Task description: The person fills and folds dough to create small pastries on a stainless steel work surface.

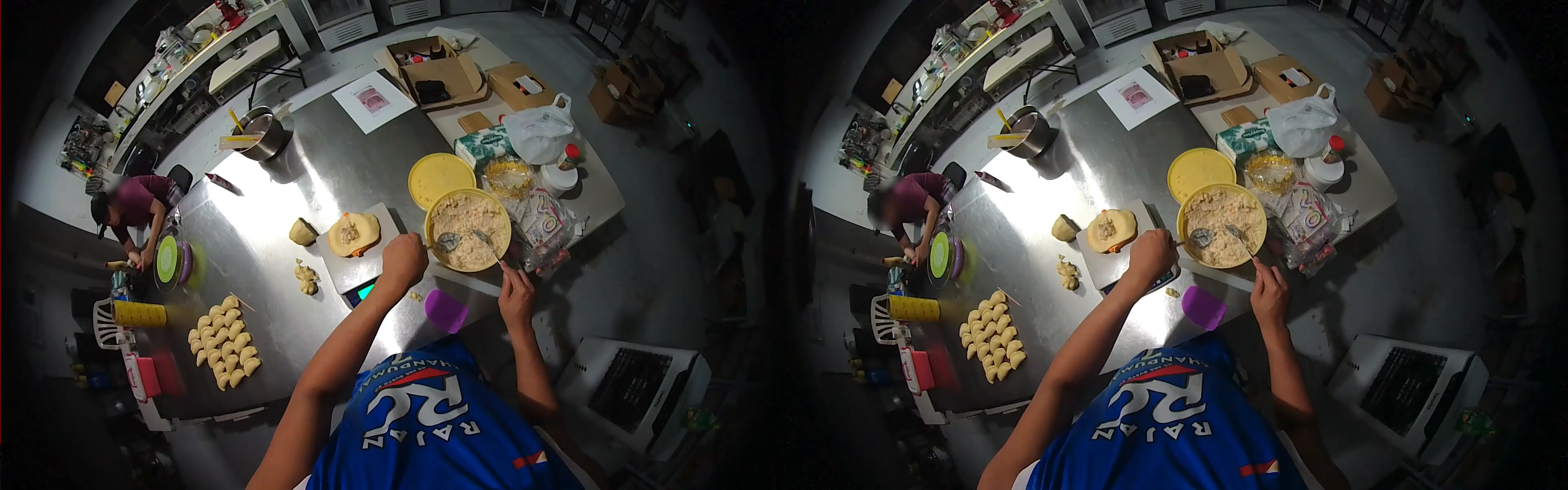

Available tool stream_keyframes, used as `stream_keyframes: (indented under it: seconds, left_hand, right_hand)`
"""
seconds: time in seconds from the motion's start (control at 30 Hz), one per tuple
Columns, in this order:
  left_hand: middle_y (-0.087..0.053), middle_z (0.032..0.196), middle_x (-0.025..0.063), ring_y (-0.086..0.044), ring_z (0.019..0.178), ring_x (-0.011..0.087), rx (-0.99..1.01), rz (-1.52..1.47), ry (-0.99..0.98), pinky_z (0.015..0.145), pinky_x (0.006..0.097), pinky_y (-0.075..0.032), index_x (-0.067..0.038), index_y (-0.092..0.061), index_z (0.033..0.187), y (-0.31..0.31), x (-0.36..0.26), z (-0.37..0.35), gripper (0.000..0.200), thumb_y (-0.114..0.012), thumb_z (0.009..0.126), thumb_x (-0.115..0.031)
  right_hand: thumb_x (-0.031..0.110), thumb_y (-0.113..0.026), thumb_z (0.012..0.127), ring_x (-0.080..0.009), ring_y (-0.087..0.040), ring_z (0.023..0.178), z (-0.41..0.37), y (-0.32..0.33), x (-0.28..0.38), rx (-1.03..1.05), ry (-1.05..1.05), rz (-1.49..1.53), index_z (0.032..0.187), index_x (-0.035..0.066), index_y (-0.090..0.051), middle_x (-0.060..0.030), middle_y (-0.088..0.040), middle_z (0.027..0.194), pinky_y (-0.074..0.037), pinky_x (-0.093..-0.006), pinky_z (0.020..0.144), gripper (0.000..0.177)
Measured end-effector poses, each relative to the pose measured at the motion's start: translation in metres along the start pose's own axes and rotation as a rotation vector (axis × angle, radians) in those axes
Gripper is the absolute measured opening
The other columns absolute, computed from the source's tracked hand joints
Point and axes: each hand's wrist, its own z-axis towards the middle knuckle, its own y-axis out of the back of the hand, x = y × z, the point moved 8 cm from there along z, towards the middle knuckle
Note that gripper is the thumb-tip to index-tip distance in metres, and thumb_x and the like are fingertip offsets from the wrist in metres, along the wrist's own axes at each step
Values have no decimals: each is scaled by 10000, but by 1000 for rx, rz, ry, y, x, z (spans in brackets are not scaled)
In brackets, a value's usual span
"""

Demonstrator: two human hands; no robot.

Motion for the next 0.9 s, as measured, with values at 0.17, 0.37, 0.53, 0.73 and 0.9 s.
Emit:
stream_keyframes:
  seconds: [0.17, 0.37, 0.53, 0.73, 0.9]
  left_hand:
    - [-633, 737, 251, -635, 725, 410, -90, -253, 8, 667, 476, -513, 34, -593, 852, 7, -4, -8, 228, -642, 801, -182]
    - [-614, 760, 222, -610, 729, 398, -169, -486, 134, 673, 454, -476, 29, -554, 949, 5, 6, -19, 315, -588, 892, -279]
    - [-597, 1009, 207, -593, 912, 359, -610, -707, 263, 798, 410, -454, 0, -569, 1053, 28, 97, -50, 287, -470, 963, -254]
    - [-593, 1020, 197, -569, 951, 370, -760, -477, 336, 851, 420, -440, 10, -605, 1091, 20, 207, -65, 297, -433, 975, -203]
    - [-527, 1271, 241, -506, 1154, 414, -634, -216, 25, 977, 467, -398, 16, -515, 1258, -2, 192, -58, 394, -486, 900, -146]
  right_hand:
    - [-3, -534, 881, -335, -583, 693, -5, -3, 0, -39, 24, 50, 1125, 23, -644, -153, -576, 781, -465, -410, 603, 269]
    - [46, -534, 895, -354, -583, 725, 9, -13, -3, 19, -3, 63, 1153, 36, -637, -168, -582, 816, -464, -423, 623, 278]
    - [96, -555, 882, -354, -589, 885, 23, 50, 101, -241, 259, -169, 1064, 25, -653, -154, -612, 929, -477, -413, 794, 218]
    - [86, -570, 879, -309, -633, 893, -26, -119, 197, 780, 2, 849, 1117, 54, -645, -171, -660, 996, -492, -385, 815, 251]
    - [163, -584, 870, -328, -548, 1022, 27, -236, 179, 79, 196, 307, 1317, 24, -475, -165, -532, 1169, -447, -432, 879, 480]
